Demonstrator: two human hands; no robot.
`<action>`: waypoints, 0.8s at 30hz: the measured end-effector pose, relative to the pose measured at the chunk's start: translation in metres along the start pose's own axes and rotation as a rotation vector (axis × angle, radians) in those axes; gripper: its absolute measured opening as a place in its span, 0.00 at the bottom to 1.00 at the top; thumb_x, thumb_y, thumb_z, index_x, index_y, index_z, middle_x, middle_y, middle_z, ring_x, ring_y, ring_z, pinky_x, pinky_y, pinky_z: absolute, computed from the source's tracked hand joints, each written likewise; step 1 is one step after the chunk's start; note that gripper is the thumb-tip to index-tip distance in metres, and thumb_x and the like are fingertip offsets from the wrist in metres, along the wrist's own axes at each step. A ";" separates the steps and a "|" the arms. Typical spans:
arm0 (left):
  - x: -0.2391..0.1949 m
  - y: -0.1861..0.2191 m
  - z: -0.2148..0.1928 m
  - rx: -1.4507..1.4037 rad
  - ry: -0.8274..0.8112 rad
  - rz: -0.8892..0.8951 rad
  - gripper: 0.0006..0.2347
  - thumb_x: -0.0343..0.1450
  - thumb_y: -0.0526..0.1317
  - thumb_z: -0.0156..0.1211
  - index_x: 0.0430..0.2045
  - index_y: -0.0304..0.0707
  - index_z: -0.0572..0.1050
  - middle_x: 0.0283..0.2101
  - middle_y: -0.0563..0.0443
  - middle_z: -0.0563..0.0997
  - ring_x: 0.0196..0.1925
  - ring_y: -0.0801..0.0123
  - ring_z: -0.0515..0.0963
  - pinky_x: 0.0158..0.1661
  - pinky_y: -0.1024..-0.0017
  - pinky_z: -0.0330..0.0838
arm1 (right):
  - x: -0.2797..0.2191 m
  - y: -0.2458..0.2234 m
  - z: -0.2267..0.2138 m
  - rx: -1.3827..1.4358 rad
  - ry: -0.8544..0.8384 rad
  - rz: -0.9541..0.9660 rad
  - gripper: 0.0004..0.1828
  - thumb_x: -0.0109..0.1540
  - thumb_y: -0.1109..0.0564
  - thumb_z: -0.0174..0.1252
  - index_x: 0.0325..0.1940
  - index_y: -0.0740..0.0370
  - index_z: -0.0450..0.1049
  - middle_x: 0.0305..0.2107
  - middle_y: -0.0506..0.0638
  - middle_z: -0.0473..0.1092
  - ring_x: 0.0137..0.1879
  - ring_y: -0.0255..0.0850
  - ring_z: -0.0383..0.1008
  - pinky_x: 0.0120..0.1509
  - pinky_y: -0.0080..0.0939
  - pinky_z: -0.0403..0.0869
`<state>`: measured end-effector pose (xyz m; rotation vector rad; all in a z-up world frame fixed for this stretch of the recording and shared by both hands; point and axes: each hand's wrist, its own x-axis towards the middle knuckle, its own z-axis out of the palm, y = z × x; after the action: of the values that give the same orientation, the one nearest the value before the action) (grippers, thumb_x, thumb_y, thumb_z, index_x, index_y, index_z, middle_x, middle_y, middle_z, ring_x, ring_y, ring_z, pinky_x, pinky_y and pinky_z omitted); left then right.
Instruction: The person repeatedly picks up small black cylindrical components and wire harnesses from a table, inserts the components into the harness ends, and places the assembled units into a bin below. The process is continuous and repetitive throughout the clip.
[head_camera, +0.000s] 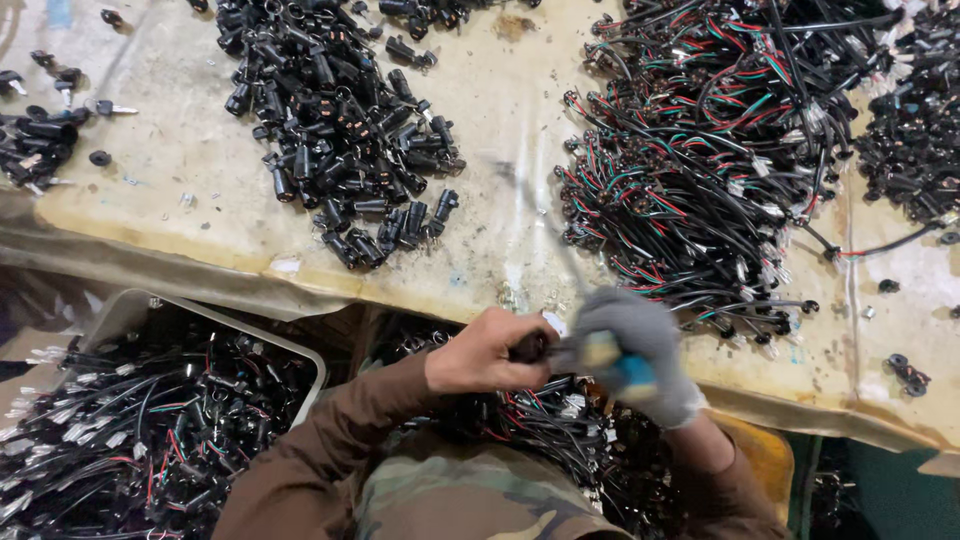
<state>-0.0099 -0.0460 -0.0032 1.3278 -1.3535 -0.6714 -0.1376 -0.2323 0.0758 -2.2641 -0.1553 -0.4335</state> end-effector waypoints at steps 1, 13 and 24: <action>0.002 -0.002 0.001 0.120 -0.012 0.088 0.15 0.62 0.43 0.71 0.36 0.37 0.76 0.26 0.44 0.78 0.26 0.56 0.80 0.29 0.65 0.73 | 0.004 -0.001 -0.001 -0.094 -0.122 -0.032 0.17 0.42 0.60 0.65 0.35 0.58 0.78 0.33 0.51 0.75 0.39 0.48 0.77 0.43 0.42 0.75; -0.002 0.001 -0.007 0.038 -0.301 0.096 0.14 0.61 0.49 0.68 0.28 0.39 0.77 0.22 0.43 0.77 0.24 0.49 0.79 0.26 0.59 0.70 | -0.008 0.007 0.030 0.256 -0.296 0.036 0.13 0.52 0.51 0.71 0.34 0.58 0.77 0.33 0.52 0.73 0.41 0.46 0.77 0.44 0.43 0.75; -0.010 0.020 0.011 0.450 0.119 -0.056 0.08 0.62 0.44 0.68 0.23 0.41 0.76 0.22 0.45 0.78 0.26 0.50 0.80 0.26 0.57 0.70 | -0.046 -0.013 0.069 0.683 0.472 0.224 0.13 0.61 0.51 0.64 0.29 0.57 0.68 0.28 0.47 0.65 0.32 0.38 0.67 0.36 0.37 0.68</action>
<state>-0.0291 -0.0351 0.0094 1.7382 -1.4235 -0.3239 -0.1662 -0.1710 0.0261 -1.4467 0.1716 -0.6621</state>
